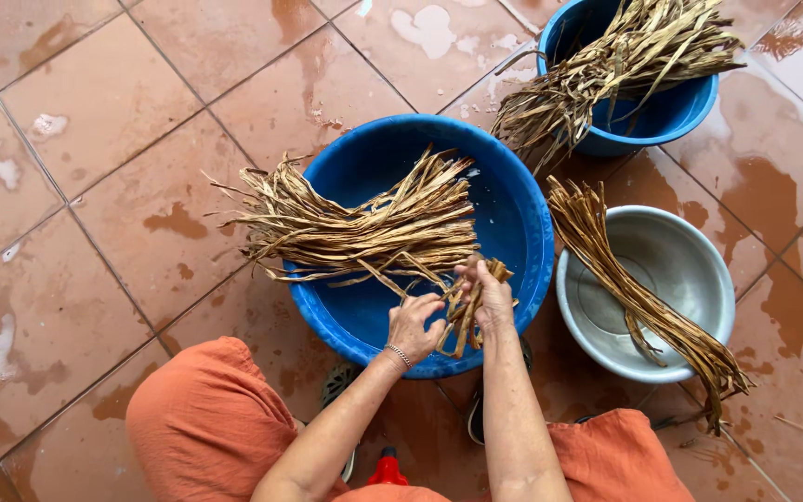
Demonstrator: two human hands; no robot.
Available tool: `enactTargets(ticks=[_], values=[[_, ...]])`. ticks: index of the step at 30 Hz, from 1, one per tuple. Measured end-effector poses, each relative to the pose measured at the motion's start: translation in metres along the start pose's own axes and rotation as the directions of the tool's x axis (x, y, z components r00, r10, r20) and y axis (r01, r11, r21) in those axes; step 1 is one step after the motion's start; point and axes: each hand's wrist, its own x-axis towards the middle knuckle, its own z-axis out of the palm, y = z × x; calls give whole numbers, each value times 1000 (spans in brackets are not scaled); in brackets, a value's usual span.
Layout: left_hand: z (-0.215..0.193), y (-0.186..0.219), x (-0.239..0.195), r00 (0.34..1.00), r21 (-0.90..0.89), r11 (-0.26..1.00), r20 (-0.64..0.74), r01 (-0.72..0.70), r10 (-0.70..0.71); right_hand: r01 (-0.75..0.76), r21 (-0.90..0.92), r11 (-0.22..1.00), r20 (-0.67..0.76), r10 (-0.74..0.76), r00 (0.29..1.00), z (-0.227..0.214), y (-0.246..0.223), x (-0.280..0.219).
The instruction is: The person sits on a tiled floor and processes bundles of dried plant stalks. They pull the stalks apart by hand, separating them into smaller pieces, and place the processed material into a blue basin and a metal bowl.
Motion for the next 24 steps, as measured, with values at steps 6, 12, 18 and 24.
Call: enactTargets(ticks=[6,12,18,24], values=[[-15,31,3,970,-73,985,197,159,-143,217,-62,974,73,-213,974,6,-21,-31],[-14,57,64,970,-282,941,207,184,-128,284,-55,957,164,-272,948,31,-73,-75],[9,96,97,995,-255,965,58,-60,77,344,-5,939,207,-336,919,56,-103,-108],[14,143,91,944,48,972,252,-230,211,493,-41,869,-44,-494,868,39,-146,-119]])
